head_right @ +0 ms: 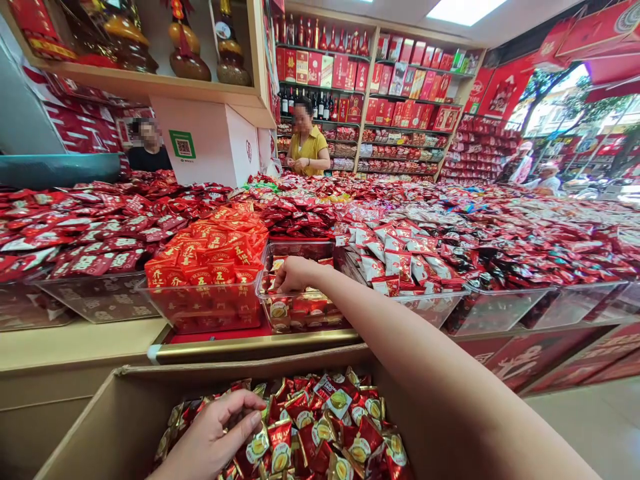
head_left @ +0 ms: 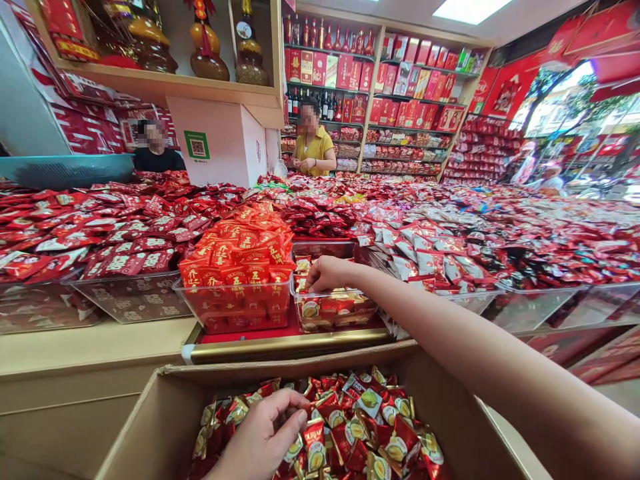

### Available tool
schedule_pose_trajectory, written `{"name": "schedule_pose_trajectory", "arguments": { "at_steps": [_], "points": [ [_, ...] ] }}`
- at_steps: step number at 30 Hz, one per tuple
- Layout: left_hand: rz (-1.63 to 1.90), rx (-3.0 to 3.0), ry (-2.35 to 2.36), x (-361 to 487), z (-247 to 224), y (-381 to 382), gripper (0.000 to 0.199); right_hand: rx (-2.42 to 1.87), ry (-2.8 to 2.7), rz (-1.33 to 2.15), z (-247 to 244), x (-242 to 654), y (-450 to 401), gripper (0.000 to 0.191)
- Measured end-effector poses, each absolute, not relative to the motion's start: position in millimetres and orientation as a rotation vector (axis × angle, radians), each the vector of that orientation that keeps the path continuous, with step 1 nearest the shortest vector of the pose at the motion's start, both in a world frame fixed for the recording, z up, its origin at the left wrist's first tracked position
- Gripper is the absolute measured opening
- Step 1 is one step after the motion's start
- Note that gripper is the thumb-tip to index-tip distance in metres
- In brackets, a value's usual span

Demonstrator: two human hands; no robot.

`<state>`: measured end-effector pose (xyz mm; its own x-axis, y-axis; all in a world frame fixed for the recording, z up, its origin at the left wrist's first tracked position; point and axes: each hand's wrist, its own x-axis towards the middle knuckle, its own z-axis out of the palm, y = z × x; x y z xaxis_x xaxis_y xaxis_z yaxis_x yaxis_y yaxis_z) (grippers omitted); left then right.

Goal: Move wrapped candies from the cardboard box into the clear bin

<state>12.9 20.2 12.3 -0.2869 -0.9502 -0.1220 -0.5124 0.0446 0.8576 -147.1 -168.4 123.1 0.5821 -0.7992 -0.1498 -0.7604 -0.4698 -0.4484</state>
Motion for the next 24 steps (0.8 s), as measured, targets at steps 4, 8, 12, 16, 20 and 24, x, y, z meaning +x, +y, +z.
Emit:
{"name": "schedule_pose_trajectory", "arguments": {
  "at_steps": [4, 8, 12, 16, 20, 24],
  "points": [
    [-1.206, 1.468, -1.833, 12, 12, 20, 0.023, -2.31, 1.219, -0.142, 123, -145, -170, 0.023],
    [-1.232, 1.465, -1.845, 11, 10, 21, 0.022, -2.274, 1.195, -0.152, 119, -144, -169, 0.022],
    [-1.249, 1.457, -1.862, 10, 8, 22, 0.021, -2.18, 1.156, -0.132, 116, -143, -165, 0.02],
    [-1.267, 1.431, -1.87, 11, 3, 23, 0.021, -2.072, 1.133, -0.089, 117, -143, -161, 0.019],
    [-1.258, 1.41, -1.881, 12, 1, 23, 0.02, -2.017, 1.122, -0.089, 117, -144, -161, 0.017],
    [-1.213, 1.391, -1.934, 12, -3, 20, 0.02, -2.016, 1.132, -0.108, 117, -144, -162, 0.011]
  ]
}}
